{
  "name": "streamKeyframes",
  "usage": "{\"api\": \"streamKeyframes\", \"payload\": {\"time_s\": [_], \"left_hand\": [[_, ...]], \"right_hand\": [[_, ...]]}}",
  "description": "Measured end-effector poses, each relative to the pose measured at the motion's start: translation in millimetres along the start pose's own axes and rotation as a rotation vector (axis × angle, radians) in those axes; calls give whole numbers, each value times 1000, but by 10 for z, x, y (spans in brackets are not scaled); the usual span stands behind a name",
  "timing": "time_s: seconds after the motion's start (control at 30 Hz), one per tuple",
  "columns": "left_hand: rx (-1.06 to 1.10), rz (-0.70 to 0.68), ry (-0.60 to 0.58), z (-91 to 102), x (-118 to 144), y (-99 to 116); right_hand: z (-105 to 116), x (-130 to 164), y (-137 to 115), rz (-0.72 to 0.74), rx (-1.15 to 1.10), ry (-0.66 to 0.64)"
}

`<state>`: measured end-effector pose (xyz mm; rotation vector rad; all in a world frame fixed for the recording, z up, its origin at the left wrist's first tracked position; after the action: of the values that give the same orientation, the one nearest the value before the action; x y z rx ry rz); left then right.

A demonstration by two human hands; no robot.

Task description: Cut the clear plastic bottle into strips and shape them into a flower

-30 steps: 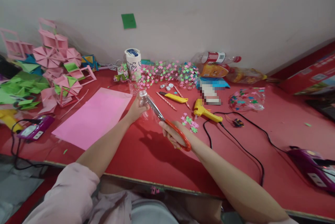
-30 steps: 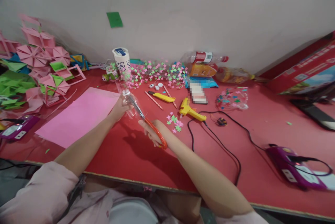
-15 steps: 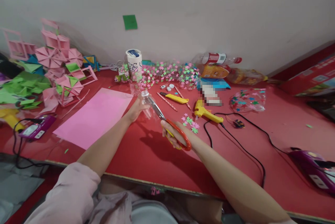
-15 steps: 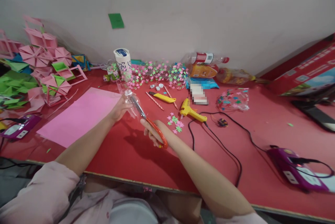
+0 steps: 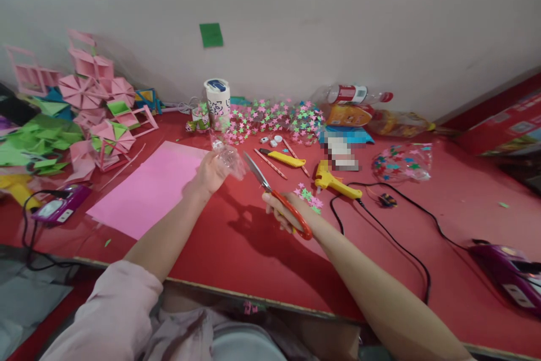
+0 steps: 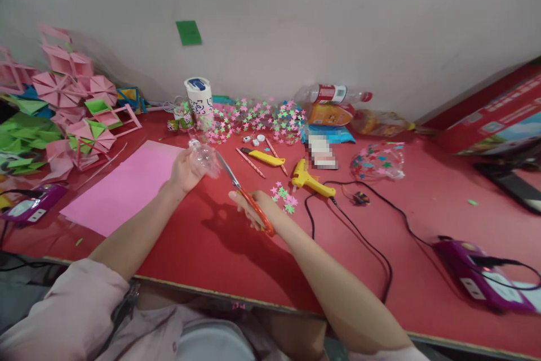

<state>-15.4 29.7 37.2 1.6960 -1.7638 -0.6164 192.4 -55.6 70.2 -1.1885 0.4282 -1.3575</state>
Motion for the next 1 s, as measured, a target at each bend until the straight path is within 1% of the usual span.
{"api": "streamKeyframes", "payload": {"time_s": [0.1,0.17,0.3,0.37,0.43,0.5,0.57,0.63,0.7,0.87,1.0], "left_hand": [[26,-24,5,-20,15,-4],[61,-30,23,-11,-2,10],[129,-74,95,74,-90,64],[158,-115,137,123,-129,84],[166,-129,155,147,-145,87],[126,-117,122,135,-135,74],[65,-109,63,94,-101,56],[20,-110,11,43,-54,41],[-10,-111,-16,-2,-11,28],[-41,-170,29,-51,33,22],[-27,-219,32,-72,42,31]], "right_hand": [[-7,4,2,-9,43,-23],[19,19,-6,22,53,-22],[100,42,-14,77,38,-77],[123,42,-7,57,61,-107],[125,37,-1,28,98,-117],[108,31,-2,6,118,-112],[85,28,-9,-7,132,-101],[69,27,-16,-6,142,-82],[59,33,-23,10,142,-69],[41,58,-34,18,126,-93],[29,67,-43,1,112,-119]]}}
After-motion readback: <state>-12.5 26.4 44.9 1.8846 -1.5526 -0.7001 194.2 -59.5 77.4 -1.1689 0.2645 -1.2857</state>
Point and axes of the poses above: each hand's wrist, its own x-axis away from the middle knuckle, its own z-axis out of the back of the hand, y = z × x, the point moved 2 cm from there along -x, towards the middle knuckle, and after that the axes turned 4 degrees about y, right-handed, at the moved point
